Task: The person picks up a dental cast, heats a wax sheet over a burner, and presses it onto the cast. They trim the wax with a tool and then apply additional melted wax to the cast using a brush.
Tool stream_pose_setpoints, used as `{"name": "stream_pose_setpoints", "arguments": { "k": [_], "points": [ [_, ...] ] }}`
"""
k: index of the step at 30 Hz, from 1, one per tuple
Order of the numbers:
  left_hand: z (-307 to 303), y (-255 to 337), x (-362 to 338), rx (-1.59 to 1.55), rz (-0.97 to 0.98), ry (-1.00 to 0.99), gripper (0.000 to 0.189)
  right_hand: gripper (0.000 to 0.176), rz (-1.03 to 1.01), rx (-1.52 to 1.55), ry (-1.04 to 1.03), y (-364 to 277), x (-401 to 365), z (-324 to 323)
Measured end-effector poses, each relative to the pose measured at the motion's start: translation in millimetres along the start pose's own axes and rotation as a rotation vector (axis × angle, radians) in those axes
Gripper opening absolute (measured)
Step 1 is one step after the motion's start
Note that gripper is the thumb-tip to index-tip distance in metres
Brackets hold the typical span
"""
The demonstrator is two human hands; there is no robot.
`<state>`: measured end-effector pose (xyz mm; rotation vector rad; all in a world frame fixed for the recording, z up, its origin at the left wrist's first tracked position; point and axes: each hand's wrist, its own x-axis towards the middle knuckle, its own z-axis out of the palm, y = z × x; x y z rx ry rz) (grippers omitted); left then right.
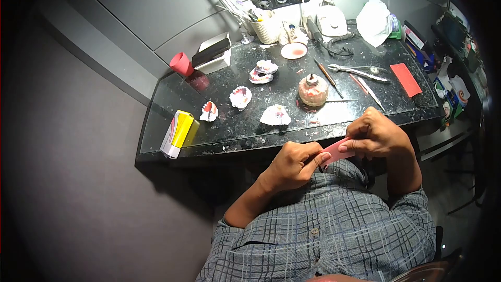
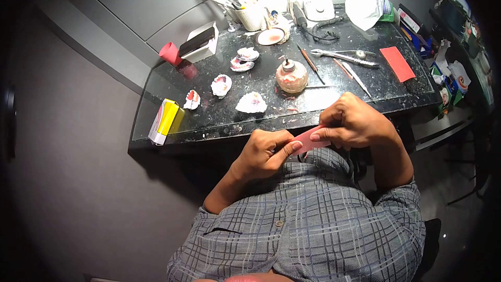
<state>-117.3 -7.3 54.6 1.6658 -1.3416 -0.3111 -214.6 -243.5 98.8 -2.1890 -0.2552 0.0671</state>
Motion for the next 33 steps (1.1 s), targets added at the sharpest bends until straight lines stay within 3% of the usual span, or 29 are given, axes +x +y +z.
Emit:
{"name": "stream_pose_setpoints", "arguments": {
  "k": [17, 22, 26, 28, 29, 32, 33],
  "points": [
    [-2.1, -8.0, -9.0, -0.036, 0.038, 0.072, 0.017, 0.022, -0.030, 0.120, 0.005, 7.3, 2.9, 4.5],
    [0.7, -10.3, -12.2, -0.076, -0.001, 0.069, 0.016, 0.015, -0.234, 0.137, 0.231, 26.9, 9.6, 11.3],
    [-1.5, -13.7, -14.9, -0.146, -0.034, 0.081, 0.011, 0.013, -0.084, 0.270, 0.180, 16.5, 3.8, 7.1],
    [0.6, -19.3, -12.8, -0.204, 0.017, 0.248, 0.009, 0.010, -0.021, 0.350, 0.212, 12.1, 2.2, 4.9],
    [-5.4, -21.3, -12.4, -0.060, 0.004, 0.379, 0.012, 0.010, -0.018, 0.350, 0.212, 11.3, 1.1, 2.5],
    [-34.9, -51.2, -12.2, 0.312, 0.017, 0.691, 0.044, 0.009, 0.019, 0.312, 0.266, 13.7, -2.2, -4.2],
    [-41.0, -51.5, -12.0, 0.311, 0.020, 0.691, 0.044, 0.009, 0.016, 0.306, 0.309, 16.3, -3.4, -6.0]
  ]
}}
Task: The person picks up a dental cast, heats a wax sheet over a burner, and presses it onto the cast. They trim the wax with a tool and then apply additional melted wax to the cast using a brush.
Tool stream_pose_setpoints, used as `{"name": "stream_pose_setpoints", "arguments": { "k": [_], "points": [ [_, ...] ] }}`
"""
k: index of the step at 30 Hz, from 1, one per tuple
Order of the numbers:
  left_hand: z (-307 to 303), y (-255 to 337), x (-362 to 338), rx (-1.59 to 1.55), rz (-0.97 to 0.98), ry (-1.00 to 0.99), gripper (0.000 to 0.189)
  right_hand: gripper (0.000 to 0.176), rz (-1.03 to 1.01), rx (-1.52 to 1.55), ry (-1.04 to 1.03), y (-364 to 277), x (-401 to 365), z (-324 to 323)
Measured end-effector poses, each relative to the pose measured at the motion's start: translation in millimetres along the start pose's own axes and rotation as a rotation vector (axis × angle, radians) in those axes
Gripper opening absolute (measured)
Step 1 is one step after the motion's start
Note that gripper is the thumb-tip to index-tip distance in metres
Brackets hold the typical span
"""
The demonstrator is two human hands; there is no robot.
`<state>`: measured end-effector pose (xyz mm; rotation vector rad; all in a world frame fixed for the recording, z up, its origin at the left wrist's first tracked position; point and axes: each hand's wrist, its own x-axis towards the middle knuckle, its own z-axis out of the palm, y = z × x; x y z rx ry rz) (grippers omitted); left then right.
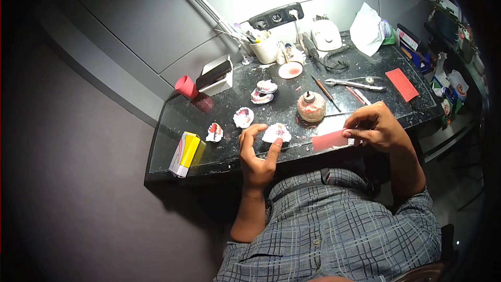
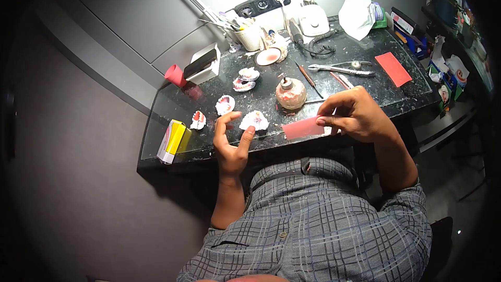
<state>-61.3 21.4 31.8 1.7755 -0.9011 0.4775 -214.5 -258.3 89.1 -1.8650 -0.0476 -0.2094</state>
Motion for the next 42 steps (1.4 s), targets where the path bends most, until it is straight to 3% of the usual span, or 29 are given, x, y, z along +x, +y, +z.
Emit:
{"name": "stream_pose_setpoints", "arguments": {
  "k": [2, 3, 5, 7, 9, 10, 14, 17, 19, 22, 24, 42],
  "points": [
    [-4.9, -3.0, 5.9, 0.204, -0.074, -0.171, 0.067, 0.009, -0.012, -0.030, 0.076, -2.5, -0.2, -3.7],
    [-5.4, -3.9, 7.2, 0.201, -0.073, -0.170, 0.067, 0.009, -0.012, -0.033, 0.077, -2.4, 0.7, -4.0],
    [-4.6, -5.2, 8.5, 0.392, -0.080, -0.396, 0.082, 0.010, -0.169, -0.038, 0.277, 0.6, 3.4, -4.2],
    [0.7, -14.8, 7.7, 0.382, -0.051, -0.348, 0.077, 0.011, -0.241, -0.119, 0.409, 7.1, 8.3, -6.5],
    [4.9, -24.8, 8.8, 0.204, -0.172, -0.274, 0.070, 0.011, -0.349, -0.203, 0.519, 15.1, 14.4, -8.1],
    [7.1, -25.5, 10.5, 0.186, -0.162, -0.241, 0.061, 0.011, -0.336, -0.208, 0.532, 14.9, 15.3, -8.9],
    [13.4, -30.8, 21.5, 0.090, -0.131, -0.185, 0.055, 0.009, -0.409, -0.283, 0.619, 19.2, 24.4, -8.0],
    [22.1, -36.1, 35.2, -0.268, -0.264, -0.143, 0.047, 0.008, -0.537, -0.398, 0.725, 18.5, 36.2, -4.3],
    [30.0, -27.9, 50.7, -0.495, -0.254, -0.072, 0.042, 0.009, -0.541, -0.416, 0.736, 22.9, 43.1, -1.3],
    [42.2, -33.2, 58.5, -0.580, -0.251, -0.024, 0.042, 0.010, -0.628, -0.437, 0.711, 32.2, 52.1, 5.3],
    [50.7, -41.8, 53.4, -0.621, -0.405, 0.015, 0.043, 0.011, -0.670, -0.453, 0.712, 41.1, 57.0, 10.7],
    [42.8, -32.7, 29.7, -0.526, -0.460, -0.054, 0.043, 0.008, -0.639, -0.400, 0.661, 55.7, 65.9, 18.2]
  ]
}}
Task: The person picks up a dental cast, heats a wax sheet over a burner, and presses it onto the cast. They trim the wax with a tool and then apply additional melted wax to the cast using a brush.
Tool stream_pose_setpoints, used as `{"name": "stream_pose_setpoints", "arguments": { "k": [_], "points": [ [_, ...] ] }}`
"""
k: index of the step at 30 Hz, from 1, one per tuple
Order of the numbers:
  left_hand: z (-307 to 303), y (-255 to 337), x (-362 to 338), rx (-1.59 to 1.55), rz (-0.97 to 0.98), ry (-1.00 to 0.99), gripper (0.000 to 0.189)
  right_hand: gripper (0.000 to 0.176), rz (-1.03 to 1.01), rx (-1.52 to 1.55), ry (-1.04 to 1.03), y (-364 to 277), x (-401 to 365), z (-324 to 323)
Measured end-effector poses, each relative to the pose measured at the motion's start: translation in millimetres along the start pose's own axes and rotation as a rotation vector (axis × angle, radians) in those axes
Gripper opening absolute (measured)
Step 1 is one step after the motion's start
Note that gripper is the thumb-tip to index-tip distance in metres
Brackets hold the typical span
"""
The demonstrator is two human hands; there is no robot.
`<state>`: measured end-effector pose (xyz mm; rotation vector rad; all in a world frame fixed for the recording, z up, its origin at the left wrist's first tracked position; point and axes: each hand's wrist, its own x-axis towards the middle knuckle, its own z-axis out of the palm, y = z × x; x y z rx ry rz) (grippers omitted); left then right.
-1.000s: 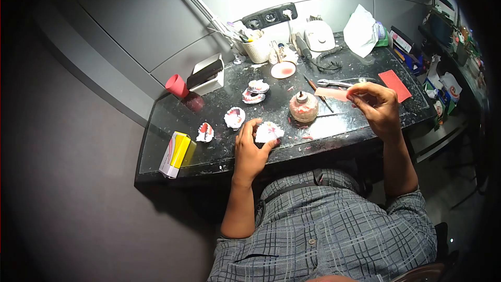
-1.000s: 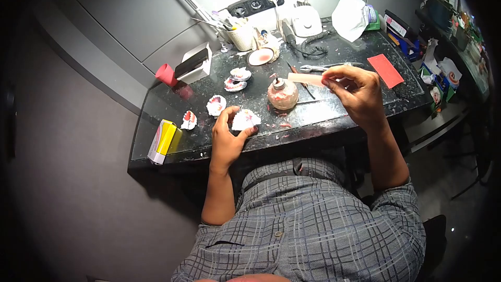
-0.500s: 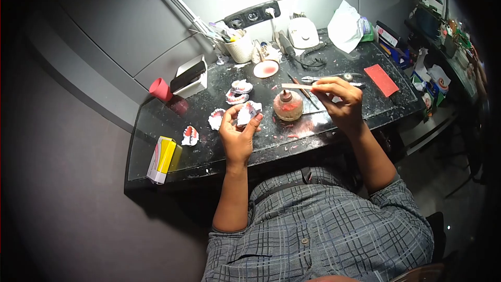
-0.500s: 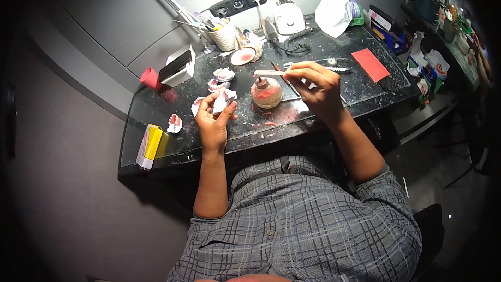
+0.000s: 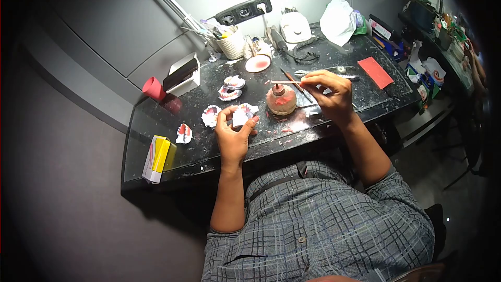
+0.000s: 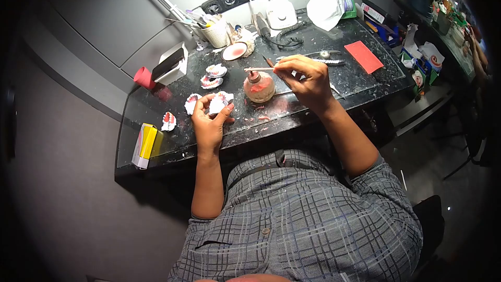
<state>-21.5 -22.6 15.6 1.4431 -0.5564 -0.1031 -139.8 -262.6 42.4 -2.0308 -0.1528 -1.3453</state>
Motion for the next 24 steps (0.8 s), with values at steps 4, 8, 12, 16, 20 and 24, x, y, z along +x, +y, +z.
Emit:
{"name": "stream_pose_setpoints", "arguments": {
  "k": [4, 8, 12, 16, 20, 24],
  "points": [
    [-0.8, -2.3, 0.7, -0.008, 0.005, 0.005, 0.044, 0.008, -0.019, 0.015, 0.015, 1.0, 0.6, 1.8],
    [-1.1, -1.5, 0.2, -0.012, -0.006, -0.004, 0.046, 0.009, -0.023, 0.025, 0.012, -1.2, 1.4, 1.1],
    [-0.7, -1.4, 0.3, -0.033, -0.001, -0.010, 0.046, 0.009, -0.023, 0.045, 0.007, -2.6, 1.7, 0.9],
    [-0.9, -0.8, -0.3, -0.042, -0.016, -0.025, 0.048, 0.011, -0.017, 0.062, 0.027, -3.8, 1.7, 2.5],
    [-2.8, -2.3, 0.0, -0.015, -0.015, -0.041, 0.050, 0.011, -0.029, 0.060, 0.022, -4.3, 2.5, 2.3],
    [-0.9, -0.7, -0.6, -0.005, -0.012, -0.028, 0.051, 0.007, -0.043, 0.023, -0.002, -5.9, 5.2, 1.0]
  ]
}}
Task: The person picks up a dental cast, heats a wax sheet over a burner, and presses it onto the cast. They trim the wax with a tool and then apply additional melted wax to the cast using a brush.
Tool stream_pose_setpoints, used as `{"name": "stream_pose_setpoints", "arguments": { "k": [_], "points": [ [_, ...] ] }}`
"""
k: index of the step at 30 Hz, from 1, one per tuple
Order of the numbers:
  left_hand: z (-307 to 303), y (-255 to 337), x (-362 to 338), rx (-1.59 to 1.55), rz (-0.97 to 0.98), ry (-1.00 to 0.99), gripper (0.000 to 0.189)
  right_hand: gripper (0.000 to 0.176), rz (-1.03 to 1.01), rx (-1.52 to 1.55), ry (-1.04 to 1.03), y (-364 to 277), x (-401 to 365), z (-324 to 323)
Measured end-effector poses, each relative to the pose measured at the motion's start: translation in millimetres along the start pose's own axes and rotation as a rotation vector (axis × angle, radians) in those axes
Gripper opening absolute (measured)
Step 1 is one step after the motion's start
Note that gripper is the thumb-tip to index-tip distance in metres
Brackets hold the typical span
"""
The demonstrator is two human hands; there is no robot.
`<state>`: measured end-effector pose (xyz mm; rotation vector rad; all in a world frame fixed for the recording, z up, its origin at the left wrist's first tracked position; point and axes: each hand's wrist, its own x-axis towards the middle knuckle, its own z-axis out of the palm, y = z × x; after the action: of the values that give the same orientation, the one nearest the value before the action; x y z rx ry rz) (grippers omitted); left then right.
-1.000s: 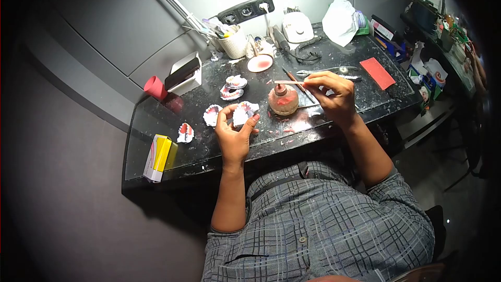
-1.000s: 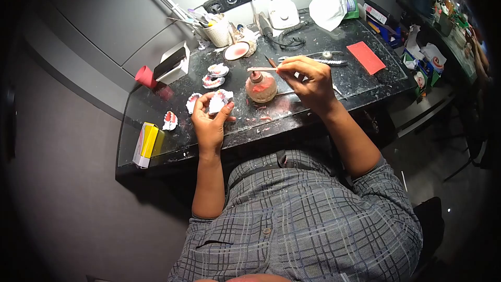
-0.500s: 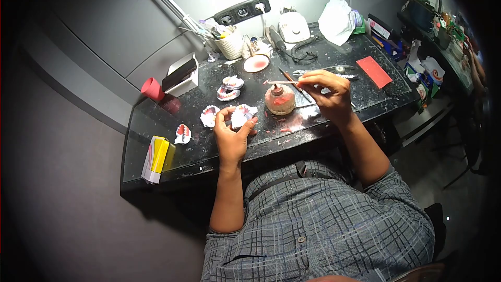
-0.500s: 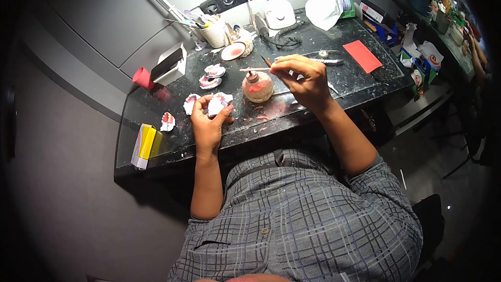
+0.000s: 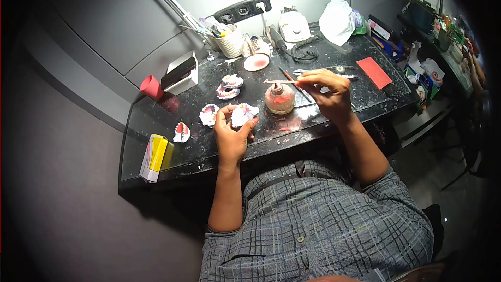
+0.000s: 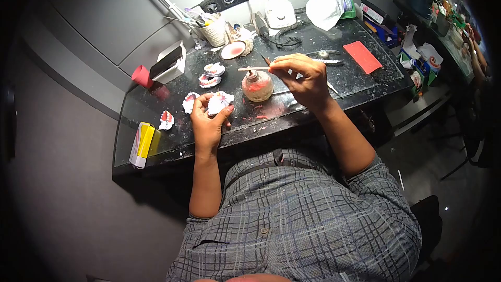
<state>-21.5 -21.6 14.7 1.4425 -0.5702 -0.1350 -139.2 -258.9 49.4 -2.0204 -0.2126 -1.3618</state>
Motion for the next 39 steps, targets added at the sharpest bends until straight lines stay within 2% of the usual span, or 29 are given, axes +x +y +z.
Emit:
{"name": "stream_pose_setpoints", "arguments": {
  "k": [12, 22, 30, 32, 36, 39],
  "points": [
    [-0.8, 2.9, -1.3, 0.050, -0.038, -0.027, 0.054, 0.008, 0.022, -0.066, -0.011, 7.7, 0.9, 5.9],
    [-1.8, -8.2, 1.3, 0.052, 0.049, -0.044, 0.054, 0.008, 0.045, -0.071, -0.037, 5.3, 3.9, 12.1],
    [-4.4, -10.9, 3.0, 0.071, 0.074, -0.064, 0.053, 0.008, 0.012, -0.055, -0.026, 6.3, 3.7, 18.2],
    [-3.5, -6.4, 1.7, 0.034, 0.014, -0.066, 0.053, 0.008, -0.003, -0.056, -0.021, 7.1, 3.3, 18.1],
    [-2.4, -7.3, 1.3, 0.042, 0.009, -0.050, 0.053, 0.008, -0.028, -0.036, -0.007, 3.3, 4.2, 17.8],
    [-2.2, -9.6, 2.0, 0.034, 0.052, -0.052, 0.054, 0.008, -0.039, -0.033, 0.000, 0.6, 4.6, 17.1]
  ]
}}
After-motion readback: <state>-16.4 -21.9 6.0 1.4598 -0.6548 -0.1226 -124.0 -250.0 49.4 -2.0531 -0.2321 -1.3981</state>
